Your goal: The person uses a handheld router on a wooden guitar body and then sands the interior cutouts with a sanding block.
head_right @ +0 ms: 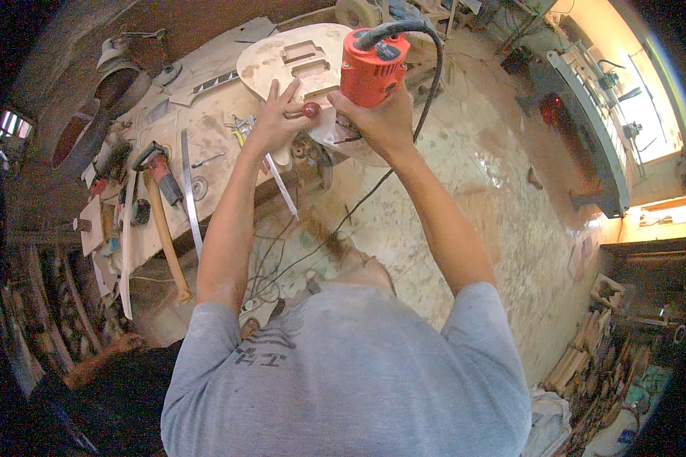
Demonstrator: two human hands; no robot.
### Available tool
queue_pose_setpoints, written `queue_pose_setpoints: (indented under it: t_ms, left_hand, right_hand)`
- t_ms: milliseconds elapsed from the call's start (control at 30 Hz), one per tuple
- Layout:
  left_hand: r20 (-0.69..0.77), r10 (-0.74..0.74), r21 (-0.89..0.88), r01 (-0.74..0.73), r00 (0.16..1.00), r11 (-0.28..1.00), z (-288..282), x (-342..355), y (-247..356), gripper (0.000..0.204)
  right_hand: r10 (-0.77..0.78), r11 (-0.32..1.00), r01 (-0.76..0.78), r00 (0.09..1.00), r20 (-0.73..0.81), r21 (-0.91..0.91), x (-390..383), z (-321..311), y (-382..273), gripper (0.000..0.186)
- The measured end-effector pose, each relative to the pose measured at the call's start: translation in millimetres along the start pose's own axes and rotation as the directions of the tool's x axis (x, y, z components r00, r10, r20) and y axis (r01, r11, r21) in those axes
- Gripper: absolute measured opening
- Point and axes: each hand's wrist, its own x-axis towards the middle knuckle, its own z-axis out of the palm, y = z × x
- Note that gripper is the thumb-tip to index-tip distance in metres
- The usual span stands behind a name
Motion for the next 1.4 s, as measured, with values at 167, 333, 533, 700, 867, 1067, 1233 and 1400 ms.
queue_pose_setpoints:
  t_ms: [167,333,533,700,867,1067,1233,1400]
  left_hand:
    - [-0.014,-0.014,-0.046,0.013,1.0,0.999,2,1,4,0.045]
    - [-0.096,-0.041,-0.196,0.022,0.994,0.98,6,-1,1,0.038]
    - [-0.179,-0.134,-0.424,0.047,0.975,0.904,8,1,4,0.032]
    - [-0.154,-0.117,-0.385,0.049,0.981,0.922,4,1,-3,0.032]
    - [-0.051,-0.073,-0.208,0.061,0.996,0.976,-1,5,-11,0.036]
    - [0.008,-0.009,-0.131,0.01,1.0,0.991,5,9,-19,0.045]
    - [0.074,-0.071,-0.048,0.074,0.995,0.996,1,8,-2,0.05]
    - [0.029,-0.02,-0.052,0.022,0.999,0.998,3,7,-4,0.049]
  right_hand:
    - [-0.055,0.998,0.054,0.998,-0.043,-0.023,-2,4,0,0.064]
    - [-0.16,0.98,0.154,0.986,-0.038,-0.125,15,10,10,0.06]
    - [-0.158,0.98,0.155,0.987,-0.016,-0.123,37,22,18,0.06]
    - [-0.17,0.981,0.17,0.985,0.006,-0.095,43,25,26,0.055]
    - [-0.151,0.972,0.141,0.988,-0.044,-0.187,24,17,9,0.052]
    - [-0.106,0.986,0.1,0.993,-0.043,-0.133,5,8,3,0.05]
    - [-0.047,0.995,0.041,0.997,-0.06,-0.085,-8,3,-10,0.049]
    - [-0.052,0.998,0.048,0.994,-0.091,-0.047,-7,10,-2,0.047]
